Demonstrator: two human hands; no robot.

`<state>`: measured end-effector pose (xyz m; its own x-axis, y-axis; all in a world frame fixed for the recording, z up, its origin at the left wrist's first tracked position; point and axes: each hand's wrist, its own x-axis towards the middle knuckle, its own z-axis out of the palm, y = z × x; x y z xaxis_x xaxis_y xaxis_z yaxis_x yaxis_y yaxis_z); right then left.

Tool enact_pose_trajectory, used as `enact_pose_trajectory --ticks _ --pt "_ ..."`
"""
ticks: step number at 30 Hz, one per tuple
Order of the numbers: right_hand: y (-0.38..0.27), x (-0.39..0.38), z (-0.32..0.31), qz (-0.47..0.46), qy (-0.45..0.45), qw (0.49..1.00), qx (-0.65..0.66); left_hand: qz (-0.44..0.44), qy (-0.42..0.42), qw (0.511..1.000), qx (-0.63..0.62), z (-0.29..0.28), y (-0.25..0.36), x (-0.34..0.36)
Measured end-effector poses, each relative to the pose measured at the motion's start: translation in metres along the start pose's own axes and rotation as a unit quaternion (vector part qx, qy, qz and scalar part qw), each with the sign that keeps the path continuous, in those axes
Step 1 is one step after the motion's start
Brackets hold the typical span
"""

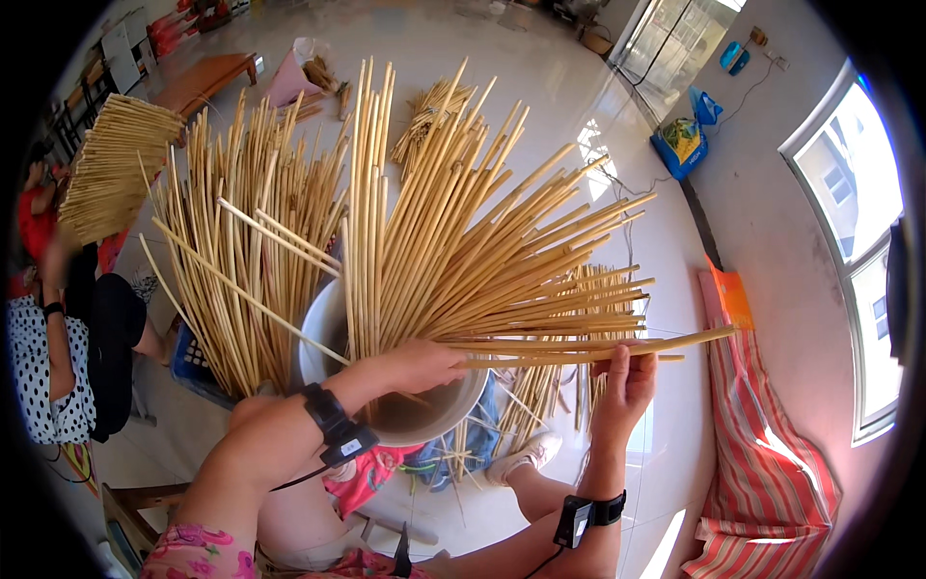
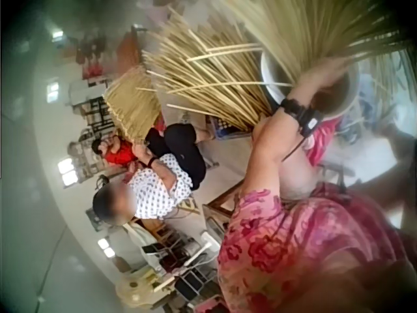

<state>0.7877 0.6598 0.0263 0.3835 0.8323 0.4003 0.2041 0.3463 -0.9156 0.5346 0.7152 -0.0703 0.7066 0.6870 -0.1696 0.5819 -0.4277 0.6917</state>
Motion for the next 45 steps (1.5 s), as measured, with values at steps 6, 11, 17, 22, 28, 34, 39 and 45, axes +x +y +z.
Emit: enact_pose_trajectory --ticks 6,11,17,22,28,34,39,45 --pt "0.011 -0.030 0.029 0.023 -0.189 0.982 -0.014 0.110 0.091 0.990 -0.009 0.002 0.033 0.003" --pt "0.018 -0.042 0.043 -0.018 -0.275 0.959 -0.071 0.146 0.149 0.976 -0.059 0.005 0.041 0.005" --pt "0.002 -0.014 0.020 -0.009 -0.107 0.994 0.006 0.058 0.031 0.998 0.023 0.002 0.019 0.002" --pt "-0.001 0.002 0.007 -0.004 -0.039 0.998 0.058 0.099 0.004 0.986 -0.131 0.002 -0.008 0.001" --pt "0.007 0.003 -0.005 0.030 -0.003 0.993 0.114 0.039 0.012 0.955 -0.294 -0.008 0.017 -0.003" --pt "0.003 -0.004 0.002 0.025 -0.031 0.991 0.125 -0.066 0.060 0.976 -0.198 -0.016 0.029 0.003" --pt "0.004 -0.007 0.007 0.032 -0.077 0.989 0.124 -0.016 0.054 0.952 -0.302 -0.015 0.025 0.002" --pt "0.005 -0.009 0.006 0.061 -0.099 0.980 0.159 0.035 0.051 0.900 -0.432 -0.013 0.031 0.003"
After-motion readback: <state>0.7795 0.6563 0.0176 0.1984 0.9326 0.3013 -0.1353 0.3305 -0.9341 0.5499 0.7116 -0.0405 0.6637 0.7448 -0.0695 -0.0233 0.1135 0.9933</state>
